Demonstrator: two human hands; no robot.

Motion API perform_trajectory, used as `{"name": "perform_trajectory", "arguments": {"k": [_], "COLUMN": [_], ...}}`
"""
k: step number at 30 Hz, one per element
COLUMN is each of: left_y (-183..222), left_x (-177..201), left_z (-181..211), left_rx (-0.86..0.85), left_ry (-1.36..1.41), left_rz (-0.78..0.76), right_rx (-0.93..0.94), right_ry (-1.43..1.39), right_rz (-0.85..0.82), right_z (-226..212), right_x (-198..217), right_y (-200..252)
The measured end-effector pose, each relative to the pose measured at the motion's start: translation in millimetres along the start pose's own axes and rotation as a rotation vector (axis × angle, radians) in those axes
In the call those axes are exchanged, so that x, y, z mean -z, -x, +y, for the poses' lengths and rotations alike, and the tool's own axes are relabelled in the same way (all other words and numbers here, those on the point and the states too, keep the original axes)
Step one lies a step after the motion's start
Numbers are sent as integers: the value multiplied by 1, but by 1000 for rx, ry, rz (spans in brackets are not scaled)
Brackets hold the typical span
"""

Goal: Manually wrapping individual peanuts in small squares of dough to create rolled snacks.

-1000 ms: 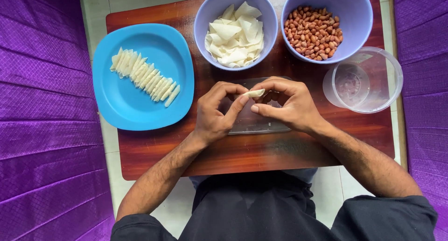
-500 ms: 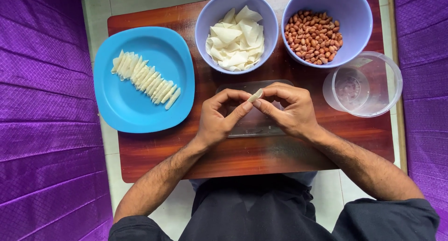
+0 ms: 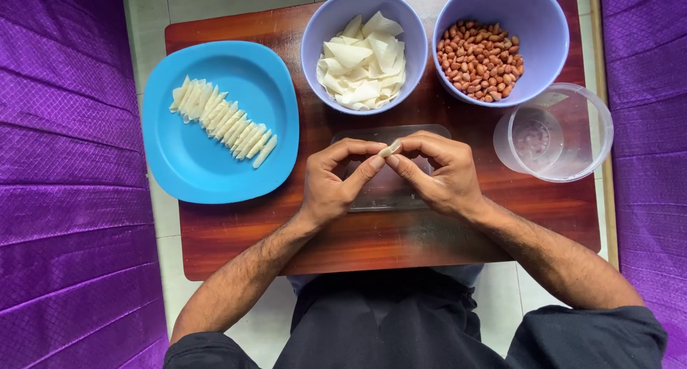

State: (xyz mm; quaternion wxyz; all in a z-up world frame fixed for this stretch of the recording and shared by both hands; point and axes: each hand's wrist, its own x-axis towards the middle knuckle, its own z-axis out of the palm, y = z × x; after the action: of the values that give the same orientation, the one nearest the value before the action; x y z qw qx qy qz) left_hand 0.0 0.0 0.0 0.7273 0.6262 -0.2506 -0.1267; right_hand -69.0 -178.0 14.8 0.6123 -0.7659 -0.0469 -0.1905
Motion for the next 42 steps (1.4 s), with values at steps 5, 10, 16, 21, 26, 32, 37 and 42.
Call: {"name": "perform_trajectory", "arguments": {"k": [5, 10, 16, 21, 26, 32, 37, 42], "left_y": [4, 2, -4, -7, -10, -14, -14, -4], "left_x": [-1, -2, 2, 2, -2, 4, 8, 10], "left_z": [-6, -5, 0, 6, 7, 5, 4, -5], "left_rx": [20, -25, -148, -304, -437, -538, -506, -64], "left_ry": [41, 9, -140, -297, -389, -506, -502, -133], "left_rz": [29, 46, 56, 127, 139, 150, 120, -83], "right_rx": [2, 10, 35, 5, -52, -249, -313, -388], "right_ry": [-2, 13, -22, -121, -181, -300, -369, -417], "right_rz": [4, 8, 3, -40, -27, -56, -56, 11], "right_z": [0, 3, 6, 10, 17, 14, 18, 15], "right_x": [-2, -2, -2, -2, -3, -1, 1, 5], "right_y": [0, 0, 1, 4, 7, 7, 7, 3]}}
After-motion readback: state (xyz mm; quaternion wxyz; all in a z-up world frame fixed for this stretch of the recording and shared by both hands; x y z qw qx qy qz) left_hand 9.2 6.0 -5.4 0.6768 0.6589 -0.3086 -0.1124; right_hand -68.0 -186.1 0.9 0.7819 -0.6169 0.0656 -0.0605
